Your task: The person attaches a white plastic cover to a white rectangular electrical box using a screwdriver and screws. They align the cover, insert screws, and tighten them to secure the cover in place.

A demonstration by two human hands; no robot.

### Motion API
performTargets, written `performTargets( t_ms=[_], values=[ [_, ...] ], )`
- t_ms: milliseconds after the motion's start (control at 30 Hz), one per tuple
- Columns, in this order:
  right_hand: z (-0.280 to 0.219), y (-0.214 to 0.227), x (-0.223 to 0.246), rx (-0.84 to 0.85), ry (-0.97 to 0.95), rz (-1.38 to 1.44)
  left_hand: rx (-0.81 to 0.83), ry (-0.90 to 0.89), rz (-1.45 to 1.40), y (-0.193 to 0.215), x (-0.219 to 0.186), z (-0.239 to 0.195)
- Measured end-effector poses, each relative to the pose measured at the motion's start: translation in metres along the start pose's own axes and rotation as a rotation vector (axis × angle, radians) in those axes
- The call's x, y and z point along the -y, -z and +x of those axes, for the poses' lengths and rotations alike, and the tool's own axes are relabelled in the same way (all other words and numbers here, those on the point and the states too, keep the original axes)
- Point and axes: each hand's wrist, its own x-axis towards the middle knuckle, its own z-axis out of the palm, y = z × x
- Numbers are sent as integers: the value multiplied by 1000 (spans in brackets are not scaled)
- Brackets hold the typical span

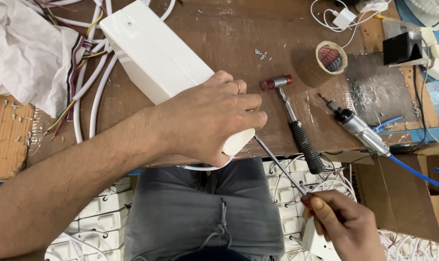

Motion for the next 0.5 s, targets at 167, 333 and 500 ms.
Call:
performTargets(
  t_ms=[167,333,500],
  values=[
    [10,12,-8,219,-209,65,16,11,2,-1,-1,0],
    [2,5,-10,22,-54,42,5,10,6,-1,-1,0],
    [7,10,-2,198,-121,97,16,-3,2,0,0,1]
  ],
)
